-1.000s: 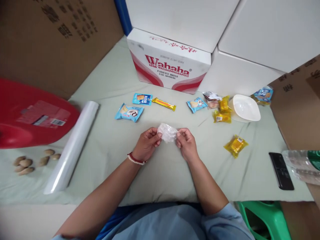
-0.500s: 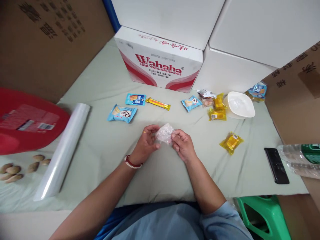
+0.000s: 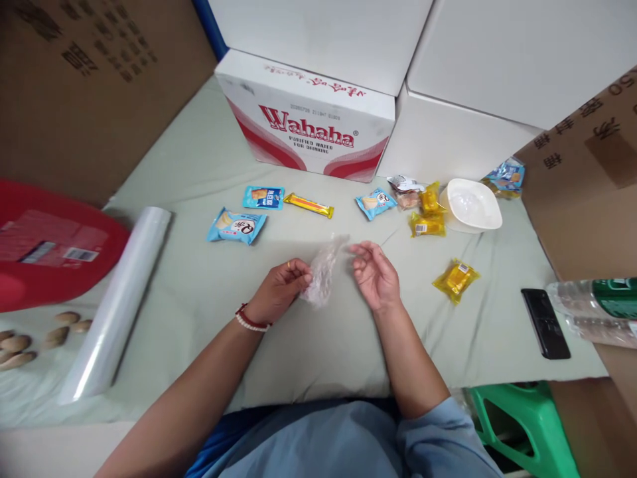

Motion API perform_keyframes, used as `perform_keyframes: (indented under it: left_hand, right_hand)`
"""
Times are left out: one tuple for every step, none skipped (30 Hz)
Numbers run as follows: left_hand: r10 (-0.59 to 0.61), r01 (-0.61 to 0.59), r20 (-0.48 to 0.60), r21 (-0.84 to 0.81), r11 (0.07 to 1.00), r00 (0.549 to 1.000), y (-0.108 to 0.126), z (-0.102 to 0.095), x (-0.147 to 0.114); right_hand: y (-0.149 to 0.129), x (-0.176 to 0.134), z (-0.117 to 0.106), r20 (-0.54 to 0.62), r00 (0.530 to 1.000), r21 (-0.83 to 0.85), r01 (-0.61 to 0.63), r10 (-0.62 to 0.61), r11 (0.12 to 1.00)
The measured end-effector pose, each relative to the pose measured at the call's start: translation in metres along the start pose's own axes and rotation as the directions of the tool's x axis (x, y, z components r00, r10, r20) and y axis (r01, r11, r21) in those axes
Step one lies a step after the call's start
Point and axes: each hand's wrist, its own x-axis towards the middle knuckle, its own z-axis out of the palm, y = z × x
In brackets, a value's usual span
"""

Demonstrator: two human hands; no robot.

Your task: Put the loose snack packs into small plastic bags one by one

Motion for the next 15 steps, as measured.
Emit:
perform_keyframes:
  left_hand:
    - [0.008, -0.01, -0.049, -0.037, 0.999, 0.999, -0.002, 0.001, 0.001]
    - [0.014, -0.019, -0.086, -0.058, 0.998, 0.996, -0.003, 0.002, 0.002]
    - [0.019, -0.026, -0.105, -0.063, 0.998, 0.994, -0.004, 0.003, 0.002]
    - [0.025, -0.031, -0.108, -0.052, 0.998, 0.994, -0.004, 0.004, 0.002]
    - [0.034, -0.038, -0.104, -0.033, 0.999, 0.994, -0.005, 0.005, 0.002]
    - [0.044, -0.045, -0.096, -0.011, 0.999, 0.994, -0.004, 0.006, 0.001]
    - [0.052, -0.052, -0.09, 0.006, 0.999, 0.995, -0.004, 0.006, 0.001]
    - [0.057, -0.056, -0.087, 0.012, 0.998, 0.995, -0.004, 0.007, 0.001]
    - [0.054, -0.053, -0.086, 0.008, 0.999, 0.995, -0.005, 0.007, 0.0]
    - [0.044, -0.044, -0.083, -0.002, 0.999, 0.996, -0.005, 0.006, 0.0]
    - [0.028, -0.03, -0.078, -0.014, 0.999, 0.997, -0.006, 0.006, 0.0]
    - [0.011, -0.013, -0.074, -0.028, 1.0, 0.997, -0.007, 0.005, 0.001]
    - [-0.004, 0.001, -0.07, -0.038, 0.999, 0.998, -0.008, 0.005, 0.001]
    - [-0.014, 0.011, -0.066, -0.044, 0.999, 0.998, -0.008, 0.005, 0.001]
    - [-0.018, 0.015, -0.066, -0.05, 0.999, 0.998, -0.008, 0.005, 0.001]
  right_hand:
    - [0.003, -0.001, 0.002, -0.022, 0.999, -0.078, 0.033, -0.035, 0.996]
    - [0.007, -0.003, 0.005, -0.031, 0.997, -0.164, 0.058, -0.064, 0.985]
    - [0.011, -0.005, 0.007, -0.015, 0.996, -0.254, 0.081, -0.088, 0.964]
    - [0.015, -0.008, 0.009, 0.032, 0.994, -0.352, 0.11, -0.105, 0.929]
    - [0.019, -0.01, 0.012, 0.107, 0.987, -0.454, 0.157, -0.121, 0.877]
    - [0.023, -0.012, 0.014, 0.195, 0.972, -0.547, 0.22, -0.133, 0.808]
    - [0.027, -0.015, 0.016, 0.275, 0.951, -0.621, 0.288, -0.142, 0.729]
    - [0.03, -0.016, 0.017, 0.333, 0.932, -0.672, 0.343, -0.146, 0.656]
    - [0.032, -0.017, 0.017, 0.362, 0.92, -0.704, 0.374, -0.148, 0.603]
    - [0.034, -0.018, 0.017, 0.363, 0.92, -0.719, 0.378, -0.148, 0.583]
    - [0.035, -0.017, 0.017, 0.345, 0.927, -0.72, 0.36, -0.144, 0.593]
    - [0.036, -0.017, 0.015, 0.317, 0.939, -0.711, 0.328, -0.133, 0.621]
    - [0.036, -0.016, 0.014, 0.288, 0.951, -0.697, 0.292, -0.117, 0.655]
    - [0.036, -0.015, 0.013, 0.26, 0.96, -0.68, 0.257, -0.101, 0.687]
    - [0.036, -0.014, 0.011, 0.235, 0.968, -0.662, 0.225, -0.087, 0.715]
